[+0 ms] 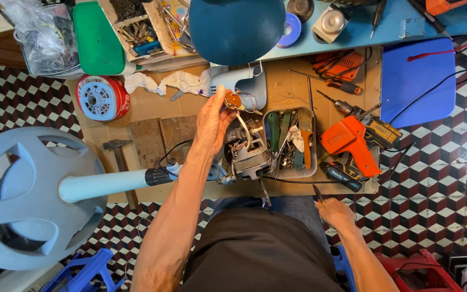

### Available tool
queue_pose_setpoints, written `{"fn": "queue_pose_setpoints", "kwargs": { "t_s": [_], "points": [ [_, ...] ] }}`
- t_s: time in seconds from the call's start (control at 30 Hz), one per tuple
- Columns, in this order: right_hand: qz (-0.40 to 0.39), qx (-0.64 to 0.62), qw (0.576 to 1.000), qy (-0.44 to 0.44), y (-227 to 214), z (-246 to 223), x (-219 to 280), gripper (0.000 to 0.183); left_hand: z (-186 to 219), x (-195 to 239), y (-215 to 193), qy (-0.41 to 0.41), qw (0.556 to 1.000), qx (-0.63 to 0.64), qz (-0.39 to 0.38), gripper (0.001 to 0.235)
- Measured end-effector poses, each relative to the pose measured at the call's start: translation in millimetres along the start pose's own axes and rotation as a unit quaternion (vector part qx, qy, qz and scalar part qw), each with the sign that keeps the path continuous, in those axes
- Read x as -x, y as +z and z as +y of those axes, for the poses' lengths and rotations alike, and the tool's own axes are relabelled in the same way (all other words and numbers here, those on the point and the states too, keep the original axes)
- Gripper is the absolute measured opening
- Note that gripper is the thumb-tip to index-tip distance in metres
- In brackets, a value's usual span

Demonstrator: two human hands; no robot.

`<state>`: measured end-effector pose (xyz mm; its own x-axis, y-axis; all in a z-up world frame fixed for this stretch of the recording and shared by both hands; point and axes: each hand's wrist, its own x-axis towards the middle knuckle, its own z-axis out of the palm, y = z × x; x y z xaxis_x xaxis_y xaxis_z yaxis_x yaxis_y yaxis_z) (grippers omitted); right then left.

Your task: The person uses a heat gun to apply heat to a small electronic component, then uses pliers to adjust wires and a white plastic housing. The person repeatedly heats the component and manipulates wires and connectors throughout the clip.

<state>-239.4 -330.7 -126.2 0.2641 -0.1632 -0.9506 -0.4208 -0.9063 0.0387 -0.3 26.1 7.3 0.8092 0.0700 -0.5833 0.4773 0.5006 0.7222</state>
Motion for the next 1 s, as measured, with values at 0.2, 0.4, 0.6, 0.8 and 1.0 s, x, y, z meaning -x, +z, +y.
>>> {"fn": "queue_pose_setpoints", "kwargs": {
  "t_s": [0.2,0.4,0.6,0.8,1.0],
  "points": [
    [0.039,-0.058,0.997,-0.036,-64,32,105,0.041,-6,0,7,0.016,1.000,-0.010,-0.015,0.037],
    [0.127,-0.297,0.909,-0.263,-162,-73,150,0.045,-5,2,14,0.058,0.998,-0.030,-0.020,0.034],
    [-0.088,-0.515,0.773,-0.360,-211,-140,178,0.047,-2,10,11,0.070,0.997,-0.023,-0.036,0.034],
    [-0.101,-0.683,0.549,-0.471,-221,-117,193,0.040,5,20,12,0.068,0.996,-0.031,-0.056,0.037],
    [-0.253,-0.732,0.544,-0.322,-199,-120,154,0.035,9,23,17,0.060,0.996,-0.022,-0.064,0.041]
  ]
}}
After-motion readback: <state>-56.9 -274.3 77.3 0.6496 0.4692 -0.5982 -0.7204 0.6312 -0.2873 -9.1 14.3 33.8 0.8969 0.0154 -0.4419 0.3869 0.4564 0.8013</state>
